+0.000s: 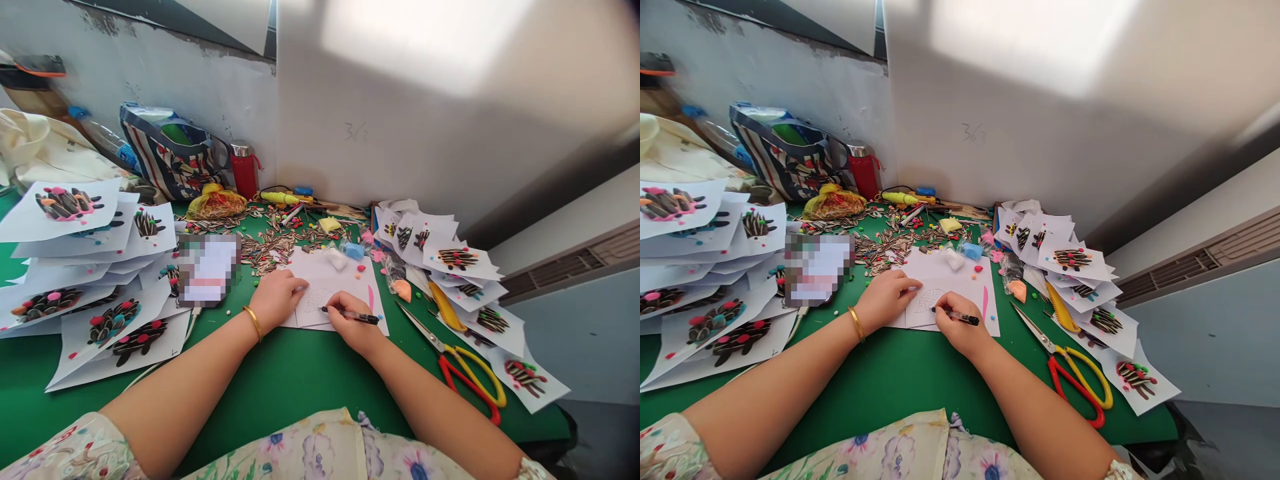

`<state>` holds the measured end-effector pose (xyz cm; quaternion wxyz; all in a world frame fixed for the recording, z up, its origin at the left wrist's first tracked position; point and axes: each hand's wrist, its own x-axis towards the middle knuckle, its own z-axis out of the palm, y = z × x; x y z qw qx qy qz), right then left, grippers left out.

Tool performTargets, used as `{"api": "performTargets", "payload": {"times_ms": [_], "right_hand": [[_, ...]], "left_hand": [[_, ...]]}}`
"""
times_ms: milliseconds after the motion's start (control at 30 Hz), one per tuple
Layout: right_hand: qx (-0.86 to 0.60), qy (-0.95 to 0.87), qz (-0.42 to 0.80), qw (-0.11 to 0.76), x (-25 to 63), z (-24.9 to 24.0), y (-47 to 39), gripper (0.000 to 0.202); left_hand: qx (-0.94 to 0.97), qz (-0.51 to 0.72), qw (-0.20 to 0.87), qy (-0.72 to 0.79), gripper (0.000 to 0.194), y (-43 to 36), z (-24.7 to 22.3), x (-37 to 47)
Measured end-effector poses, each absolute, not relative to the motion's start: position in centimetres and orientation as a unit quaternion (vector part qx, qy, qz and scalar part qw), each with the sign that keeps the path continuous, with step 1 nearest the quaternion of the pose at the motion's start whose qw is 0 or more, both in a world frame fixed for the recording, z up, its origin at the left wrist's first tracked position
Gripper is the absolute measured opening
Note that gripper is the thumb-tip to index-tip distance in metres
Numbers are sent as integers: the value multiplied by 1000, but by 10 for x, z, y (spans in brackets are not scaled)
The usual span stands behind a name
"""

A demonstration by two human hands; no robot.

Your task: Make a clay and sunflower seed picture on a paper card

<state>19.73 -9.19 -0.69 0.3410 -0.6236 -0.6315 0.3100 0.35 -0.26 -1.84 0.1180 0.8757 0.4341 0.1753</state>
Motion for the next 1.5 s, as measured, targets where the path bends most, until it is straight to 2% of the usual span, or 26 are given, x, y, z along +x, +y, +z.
{"api": "performTargets", "payload": {"times_ms": [1500], "right_hand": [[-651,-610,279,355,209,-7,-88,12]], "left_hand": [[876,179,113,433,22,-3,-19,3]]}}
